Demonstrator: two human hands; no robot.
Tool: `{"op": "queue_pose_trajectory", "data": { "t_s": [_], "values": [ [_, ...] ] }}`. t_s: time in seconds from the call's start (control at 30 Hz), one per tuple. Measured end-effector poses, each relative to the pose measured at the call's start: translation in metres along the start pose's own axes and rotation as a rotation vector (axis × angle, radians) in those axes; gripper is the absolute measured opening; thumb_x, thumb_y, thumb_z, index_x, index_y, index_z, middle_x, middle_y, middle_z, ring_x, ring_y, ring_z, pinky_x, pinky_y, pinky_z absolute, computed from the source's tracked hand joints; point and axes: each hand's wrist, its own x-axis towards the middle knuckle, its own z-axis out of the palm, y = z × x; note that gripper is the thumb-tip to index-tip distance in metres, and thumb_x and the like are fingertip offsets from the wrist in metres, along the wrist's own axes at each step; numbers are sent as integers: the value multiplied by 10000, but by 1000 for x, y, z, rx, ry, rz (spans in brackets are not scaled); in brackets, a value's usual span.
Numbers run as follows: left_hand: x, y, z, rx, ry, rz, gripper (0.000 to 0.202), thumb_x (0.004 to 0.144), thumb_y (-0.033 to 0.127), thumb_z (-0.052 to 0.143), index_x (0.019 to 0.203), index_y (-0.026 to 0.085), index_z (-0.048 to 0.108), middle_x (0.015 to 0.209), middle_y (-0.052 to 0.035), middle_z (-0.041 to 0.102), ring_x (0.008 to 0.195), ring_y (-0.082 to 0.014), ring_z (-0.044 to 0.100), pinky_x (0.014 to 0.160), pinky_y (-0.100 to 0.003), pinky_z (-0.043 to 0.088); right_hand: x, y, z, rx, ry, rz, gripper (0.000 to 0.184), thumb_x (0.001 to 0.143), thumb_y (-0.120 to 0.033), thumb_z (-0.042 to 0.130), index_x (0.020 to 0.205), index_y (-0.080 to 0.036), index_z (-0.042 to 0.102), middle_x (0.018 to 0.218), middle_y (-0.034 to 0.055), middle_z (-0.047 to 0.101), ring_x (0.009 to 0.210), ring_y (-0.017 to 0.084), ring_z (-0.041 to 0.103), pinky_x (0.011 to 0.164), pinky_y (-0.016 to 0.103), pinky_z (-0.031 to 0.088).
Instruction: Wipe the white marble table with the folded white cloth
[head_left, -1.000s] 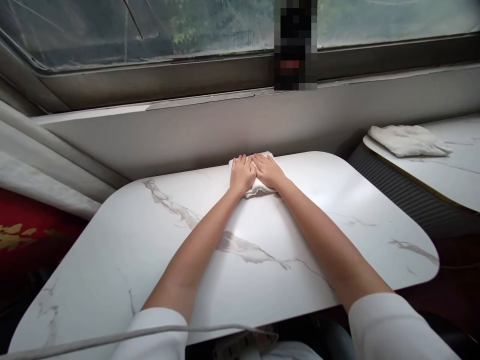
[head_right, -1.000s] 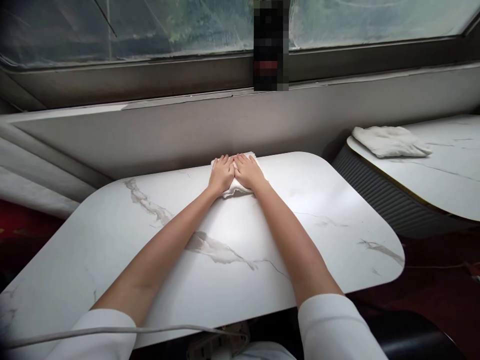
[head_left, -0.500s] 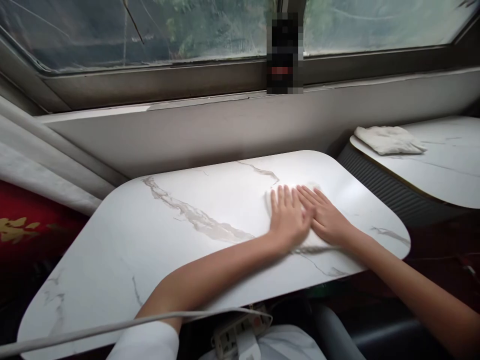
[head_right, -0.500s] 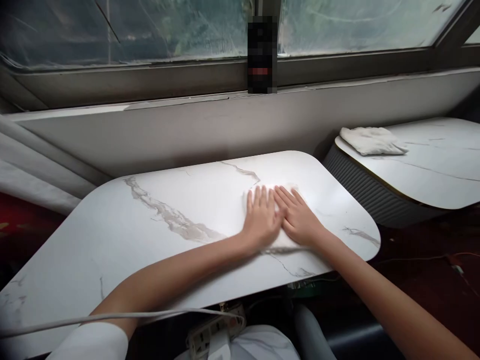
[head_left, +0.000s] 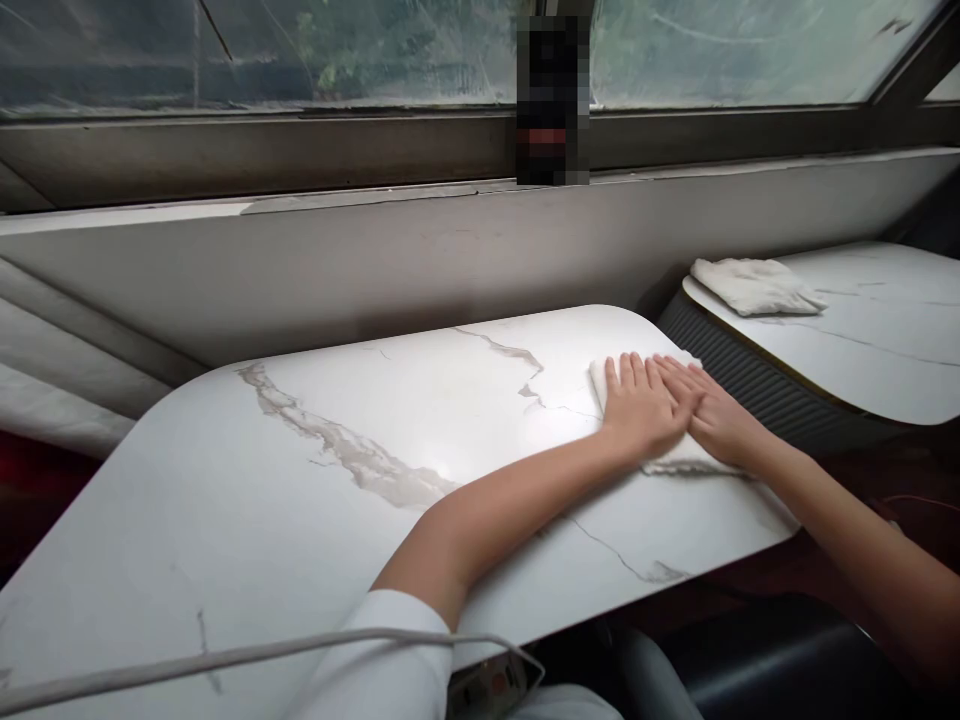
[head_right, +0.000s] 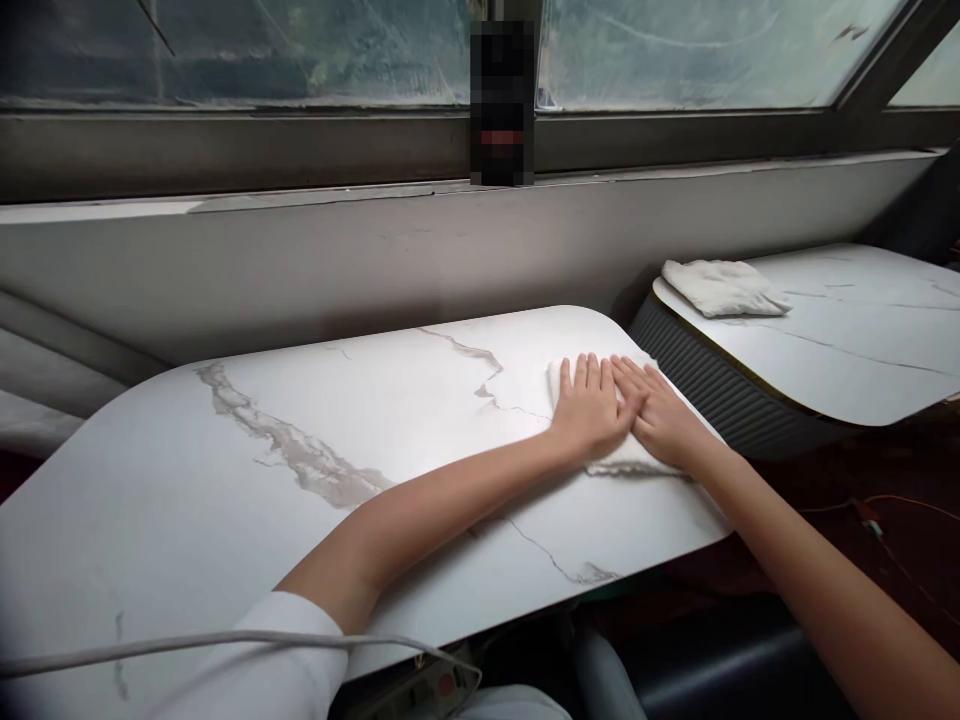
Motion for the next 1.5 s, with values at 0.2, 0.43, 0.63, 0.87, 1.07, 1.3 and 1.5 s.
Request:
{"op": "queue_pose_trajectory", "data": {
  "t_s": [0.2, 0.43, 0.63, 0.87, 1.07, 1.3, 1.5],
  "values": [
    [84, -53, 6, 15, -2, -90, 693, 959, 479, 78, 1410, 7, 309, 1477, -148, 318, 1386, -236, 219, 1147, -424, 71, 105, 39, 19, 22, -21, 32, 579, 916, -373, 257, 1443, -137, 303, 1470, 119, 356, 1363, 255, 288, 1098, 496, 246],
    [103, -70, 10, 37, 35, -112, 681, 960, 475, 63, 1408, 40, 333, 1473, -136, 330, 1388, -215, 219, 1148, -413, 78, 126, 41, 23, 39, -1, 62, 567, 925, -378, 244, 1420, -120, 341, 1475, 123, 347, 1367, 244, 279, 1103, 475, 238],
    [48, -42, 3, 69, 19, -18, 692, 959, 479, 30, 1412, 36, 308, 1482, -138, 313, 1391, -220, 208, 1147, -414, 71, 61, 8, 9, -32, 13, 57, 567, 928, -311, 238, 1471, -149, 213, 1488, 92, 330, 1376, 236, 255, 1108, 475, 242],
    [-78, -4, -30, 40, -45, 150, 673, 968, 453, 84, 1421, -12, 260, 1494, -188, 255, 1405, -272, 135, 1143, -454, 42, -51, -82, -17, -56, 107, -77, 655, 922, -248, 244, 1489, -180, -76, 1524, 103, 234, 1386, 271, 217, 1084, 541, 265],
    [-129, -16, -53, -17, -107, 203, 627, 975, 433, 151, 1427, 11, 256, 1499, -164, 254, 1410, -245, 110, 1151, -432, 58, -74, -138, -22, -72, 107, -67, 691, 905, -246, 257, 1479, -127, -108, 1528, 136, 191, 1380, 305, 222, 1069, 566, 278],
    [-81, -68, -50, -39, -74, 51, 498, 981, 273, 152, 1406, 83, 328, 1478, -69, 343, 1373, -162, 252, 1152, -356, 118, -1, -131, -2, -98, 25, -2, 620, 943, -339, 227, 1487, -77, 87, 1484, 158, 308, 1388, 264, 209, 1101, 516, 227],
    [-2, -147, -45, 35, 50, -61, 456, 973, 222, 193, 1354, 105, 415, 1428, -61, 427, 1330, -146, 332, 1137, -339, 145, 122, -109, 24, -56, -20, 11, 582, 933, -351, 219, 1421, -50, 315, 1477, 167, 316, 1379, 260, 241, 1109, 479, 209]
  ]
}}
